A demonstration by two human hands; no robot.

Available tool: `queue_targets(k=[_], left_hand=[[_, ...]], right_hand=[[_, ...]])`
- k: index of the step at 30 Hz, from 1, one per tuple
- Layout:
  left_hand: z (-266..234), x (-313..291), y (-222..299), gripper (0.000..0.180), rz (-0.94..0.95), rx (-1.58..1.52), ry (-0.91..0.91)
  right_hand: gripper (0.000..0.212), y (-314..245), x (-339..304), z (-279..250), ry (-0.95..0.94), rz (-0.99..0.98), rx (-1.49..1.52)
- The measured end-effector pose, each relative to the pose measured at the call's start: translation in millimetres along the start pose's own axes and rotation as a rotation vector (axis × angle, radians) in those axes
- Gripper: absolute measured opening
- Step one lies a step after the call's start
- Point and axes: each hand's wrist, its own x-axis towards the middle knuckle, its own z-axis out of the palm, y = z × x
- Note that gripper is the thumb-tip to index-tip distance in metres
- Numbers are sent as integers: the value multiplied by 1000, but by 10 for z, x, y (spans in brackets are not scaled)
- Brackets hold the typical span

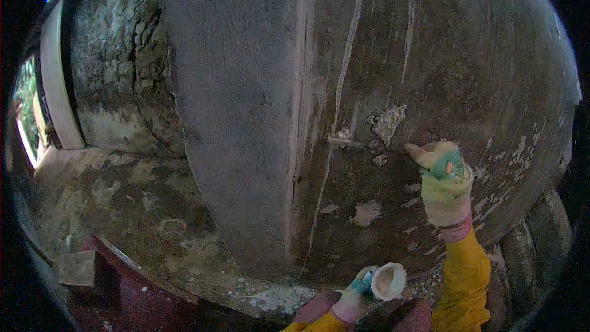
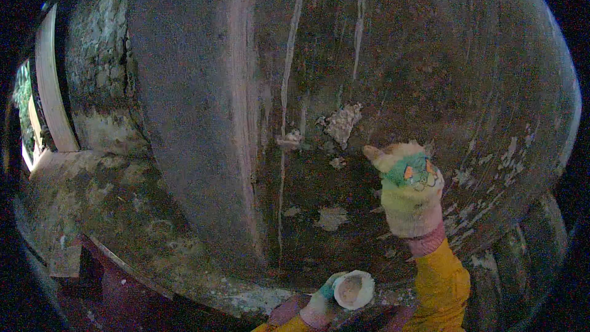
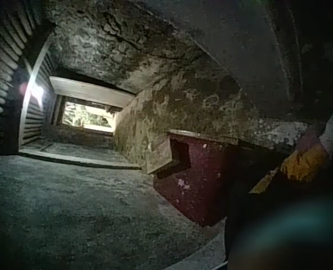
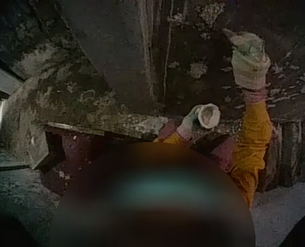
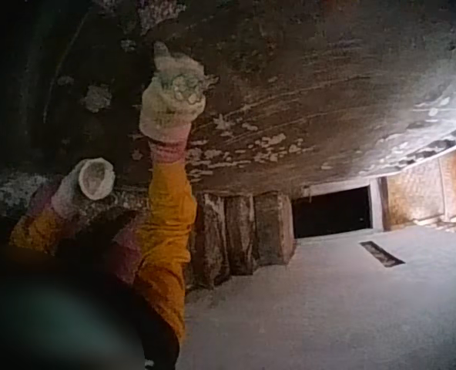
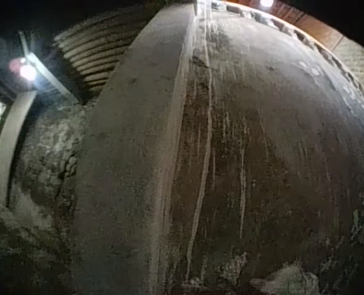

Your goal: Applying putty to holes in a concrete wall using a small scraper.

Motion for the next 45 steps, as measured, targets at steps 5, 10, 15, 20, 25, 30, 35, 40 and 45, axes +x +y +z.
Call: queue_targets(k=[5,10,15,20,25,30,35,40,45], left_hand=[[181,-125,-13,32,94,133,147],[213,-145,-14,34,134,169,53],[-12,-31,-22,31,165,184,71],[-201,38,-4,33,114,99,-59],[21,-24,21,28,72,62,0],[321,-201,-9,36,166,132,62],[122,-98,-18,37,136,53,-10],[21,-7,-8,35,86,24,-65],[227,-167,-25,37,153,136,1]], right_hand=[[37,7,17,-6,-12,18,-78],[36,65,3,-31,-55,-21,-42],[33,100,-4,-7,-137,166,132],[32,111,9,-60,-187,436,546],[30,112,46,-174,-127,103,108],[31,71,91,-196,-98,65,-39],[33,84,110,-202,-15,23,-21],[35,82,127,-173,-5,82,109],[34,68,129,-246,-37,112,73]])
